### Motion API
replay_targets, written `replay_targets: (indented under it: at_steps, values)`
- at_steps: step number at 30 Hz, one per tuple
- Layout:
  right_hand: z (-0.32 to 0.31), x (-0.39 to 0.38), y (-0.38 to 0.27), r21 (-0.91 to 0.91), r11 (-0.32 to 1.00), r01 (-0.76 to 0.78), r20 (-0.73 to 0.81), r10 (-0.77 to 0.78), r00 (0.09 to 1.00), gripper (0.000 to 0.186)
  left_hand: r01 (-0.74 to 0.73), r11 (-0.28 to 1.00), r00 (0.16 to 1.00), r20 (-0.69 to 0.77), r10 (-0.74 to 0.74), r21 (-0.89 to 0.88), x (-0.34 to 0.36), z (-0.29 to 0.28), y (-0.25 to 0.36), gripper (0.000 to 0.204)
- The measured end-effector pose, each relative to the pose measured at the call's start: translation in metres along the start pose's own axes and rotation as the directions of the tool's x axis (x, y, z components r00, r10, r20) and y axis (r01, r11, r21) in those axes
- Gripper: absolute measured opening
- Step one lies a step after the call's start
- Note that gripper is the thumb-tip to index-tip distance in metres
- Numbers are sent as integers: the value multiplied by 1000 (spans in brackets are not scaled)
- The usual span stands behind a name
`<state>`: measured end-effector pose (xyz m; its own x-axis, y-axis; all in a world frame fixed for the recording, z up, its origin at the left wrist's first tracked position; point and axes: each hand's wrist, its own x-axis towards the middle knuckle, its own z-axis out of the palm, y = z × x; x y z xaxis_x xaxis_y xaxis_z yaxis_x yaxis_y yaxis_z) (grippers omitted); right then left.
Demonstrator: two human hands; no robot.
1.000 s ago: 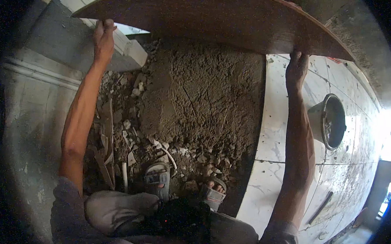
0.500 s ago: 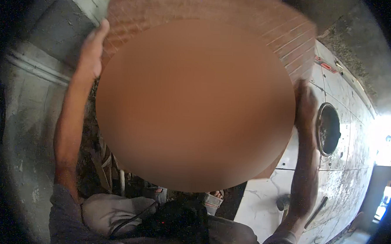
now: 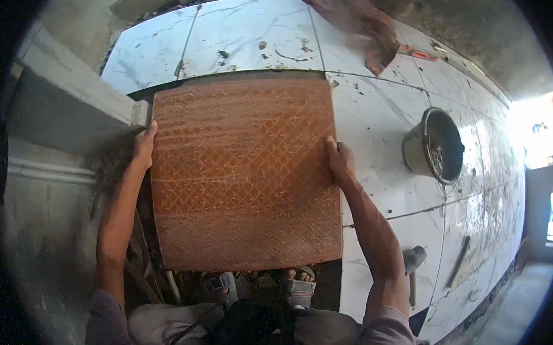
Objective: The person places a tile on the floor, then uses a trowel to scoop mortar from a bucket and spread it across the underside of the tile.
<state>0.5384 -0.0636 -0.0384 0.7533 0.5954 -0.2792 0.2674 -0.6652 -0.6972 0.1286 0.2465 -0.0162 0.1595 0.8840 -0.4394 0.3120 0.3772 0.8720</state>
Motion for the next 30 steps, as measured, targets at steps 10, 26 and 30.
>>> replay_targets:
  at_steps: [10, 26, 30]
  values:
    - [19, -9, 11, 65, 998, -13, -77, 18, 997, 49, 29, 984, 978, -208, 7, 174, 8, 12, -39, 79]
    - [-106, -43, -64, -217, 854, 473, -38, -491, 870, 31, 42, 969, 999, -24, -37, 242, 40, -24, -71, 63]
    - [-215, -129, -10, -407, 843, 352, -79, -416, 906, 32, 57, 974, 985, 147, -90, 218, 22, -8, -56, 74]
